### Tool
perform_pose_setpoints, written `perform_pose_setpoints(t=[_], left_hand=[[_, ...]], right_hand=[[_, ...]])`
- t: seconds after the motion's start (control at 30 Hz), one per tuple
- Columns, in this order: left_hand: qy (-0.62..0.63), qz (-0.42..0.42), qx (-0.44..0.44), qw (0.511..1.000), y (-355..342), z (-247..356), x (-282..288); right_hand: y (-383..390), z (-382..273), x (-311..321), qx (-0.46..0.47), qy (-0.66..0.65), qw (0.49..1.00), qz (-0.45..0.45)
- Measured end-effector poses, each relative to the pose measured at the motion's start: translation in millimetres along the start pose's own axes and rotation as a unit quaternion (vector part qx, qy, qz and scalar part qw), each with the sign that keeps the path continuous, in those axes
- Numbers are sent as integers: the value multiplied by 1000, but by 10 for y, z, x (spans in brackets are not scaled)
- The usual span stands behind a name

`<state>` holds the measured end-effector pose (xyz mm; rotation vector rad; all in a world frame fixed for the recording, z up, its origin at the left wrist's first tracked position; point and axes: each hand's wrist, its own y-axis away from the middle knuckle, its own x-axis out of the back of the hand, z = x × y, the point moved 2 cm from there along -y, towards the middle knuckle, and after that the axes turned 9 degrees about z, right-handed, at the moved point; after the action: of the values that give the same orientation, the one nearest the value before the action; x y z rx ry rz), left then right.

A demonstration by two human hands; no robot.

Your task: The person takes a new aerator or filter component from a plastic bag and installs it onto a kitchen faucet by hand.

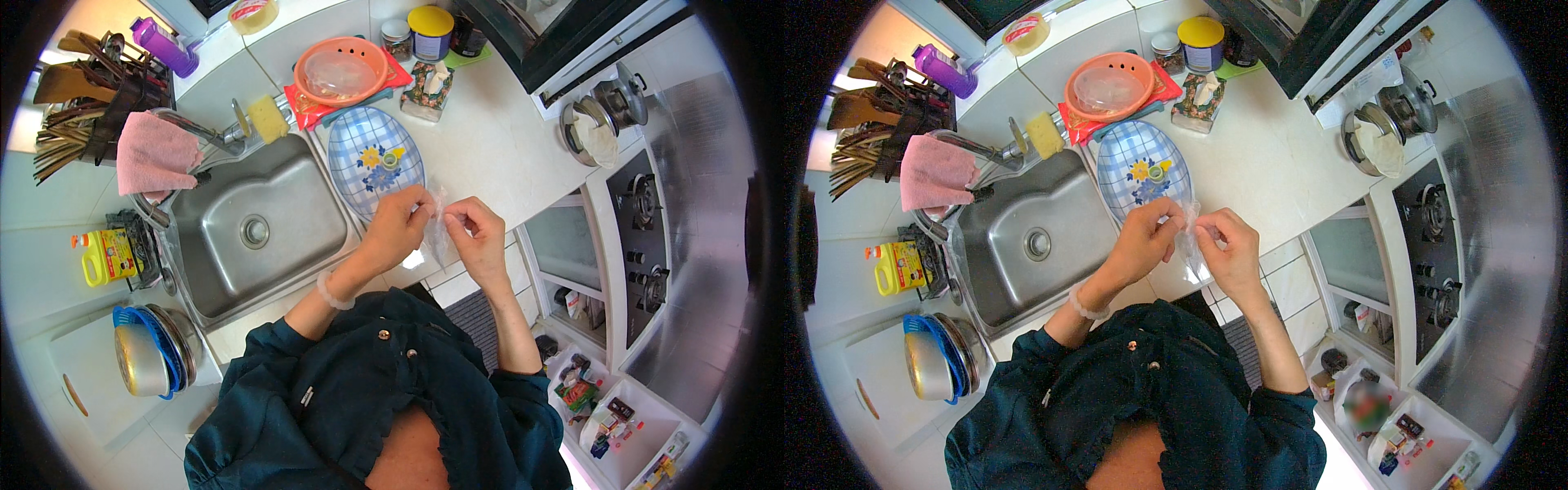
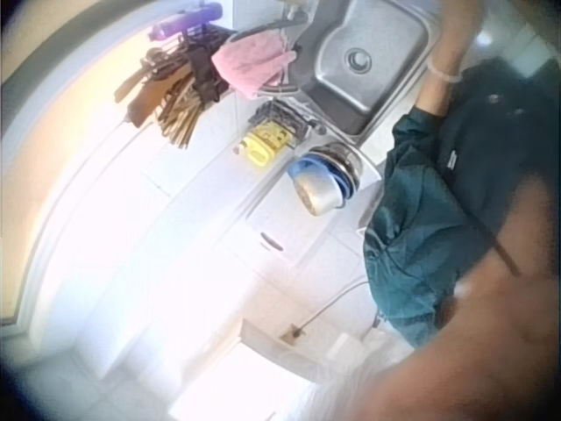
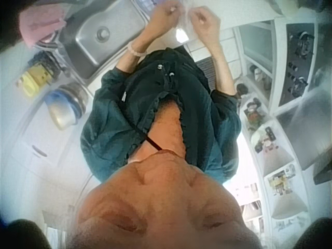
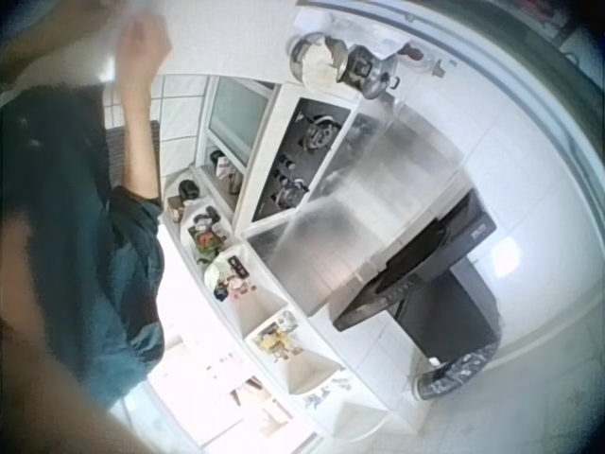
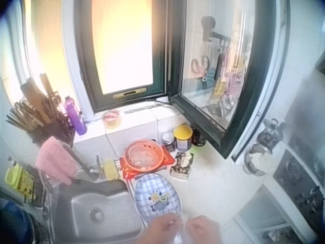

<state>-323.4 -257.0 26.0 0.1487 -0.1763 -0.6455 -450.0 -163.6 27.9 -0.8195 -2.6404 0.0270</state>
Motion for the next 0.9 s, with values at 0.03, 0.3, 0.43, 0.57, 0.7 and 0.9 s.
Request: perform_pose_setpoints(t=[0.03, 0.3, 0.43, 0.57, 0.7, 0.9], left_hand=[[-15, 9, -40, 999, 2, -29, -14], [-6, -39, -75, 996, 29, -57, -67], [-36, -16, -95, 995, 12, -95, -61], [-129, 46, -198, 971, 0, -145, -72], [-81, 86, -176, 977, 77, -106, -94], [-60, 110, -161, 979, 99, -178, -133]], right_hand=[[-8, 1, 9, -38, -38, 999, -10], [-49, 40, 19, -44, -24, 998, -30], [-25, 11, -17, -2, -5, 1000, -5], [2, -49, -41, 34, 36, 999, 6], [14, -96, -93, 93, 96, 990, 45], [52, -10, -252, 79, 113, 985, 106]])
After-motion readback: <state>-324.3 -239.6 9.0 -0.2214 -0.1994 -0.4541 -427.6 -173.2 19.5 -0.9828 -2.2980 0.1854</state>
